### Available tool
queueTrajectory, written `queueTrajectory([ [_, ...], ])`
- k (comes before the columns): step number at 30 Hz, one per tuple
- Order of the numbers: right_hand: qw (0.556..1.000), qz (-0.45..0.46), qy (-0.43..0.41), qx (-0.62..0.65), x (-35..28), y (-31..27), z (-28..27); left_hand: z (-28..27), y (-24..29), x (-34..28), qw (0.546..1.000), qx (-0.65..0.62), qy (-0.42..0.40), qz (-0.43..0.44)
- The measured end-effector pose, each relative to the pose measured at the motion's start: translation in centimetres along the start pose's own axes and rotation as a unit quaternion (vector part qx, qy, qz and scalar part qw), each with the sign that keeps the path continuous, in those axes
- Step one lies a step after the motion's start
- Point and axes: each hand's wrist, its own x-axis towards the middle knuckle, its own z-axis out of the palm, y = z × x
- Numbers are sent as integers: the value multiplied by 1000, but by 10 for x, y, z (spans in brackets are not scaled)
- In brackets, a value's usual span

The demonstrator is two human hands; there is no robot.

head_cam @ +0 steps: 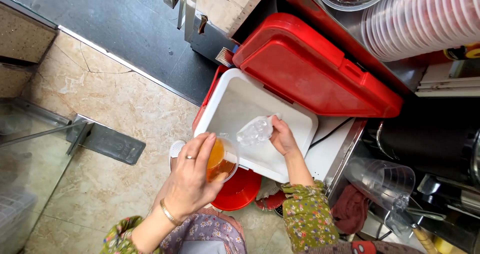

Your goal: Making a fruit juice and serving it to a customer at a street stall.

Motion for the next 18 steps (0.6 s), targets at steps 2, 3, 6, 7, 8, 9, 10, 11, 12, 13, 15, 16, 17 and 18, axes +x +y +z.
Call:
queueTrajectory([
  [2, 999, -18, 29, 4, -37, -36, 21, 19, 2, 6, 1000, -9, 4, 9],
  [3, 998, -36, 58, 11, -56, -55, 31, 28, 3, 9, 1000, -17, 6, 17],
  [6, 989, -108, 87, 57, -107, -96, 57, 52, 5, 24, 999, -12, -7, 41],
  [7, 988, -112, 87, 55, -120, -103, 67, 62, 4, 26, 999, -14, -5, 44],
  [8, 986, -145, 82, 15, -131, -111, 76, 73, 3, 30, 998, -15, -29, 45],
  [9, 981, -178, 78, -25, -142, -118, 84, 85, 1, 35, 997, -17, -53, 45],
  [10, 980, -182, 79, -27, -147, -113, 89, 92, 0, 37, 997, -19, -52, 49],
  [11, 974, -200, 98, -51, -151, -108, 92, 100, -1, 40, 995, -26, -65, 64],
  [12, 967, -215, 117, -73, -155, -101, 96, 107, -2, 41, 993, -33, -80, 76],
  [13, 966, -217, 119, -73, -161, -96, 100, 111, 0, 43, 993, -35, -81, 78],
  [15, 848, -309, 194, -385, -171, -85, 110, 116, 2, 45, 990, -79, -68, 94],
  [16, 848, -310, 196, -383, -176, -85, 114, 116, 2, 44, 990, -78, -70, 95],
  [17, 842, -330, 199, -378, -181, -86, 119, 115, 1, 43, 989, -100, -58, 92],
  [18, 835, -350, 201, -374, -186, -87, 125, 115, 1, 42, 988, -122, -45, 87],
])
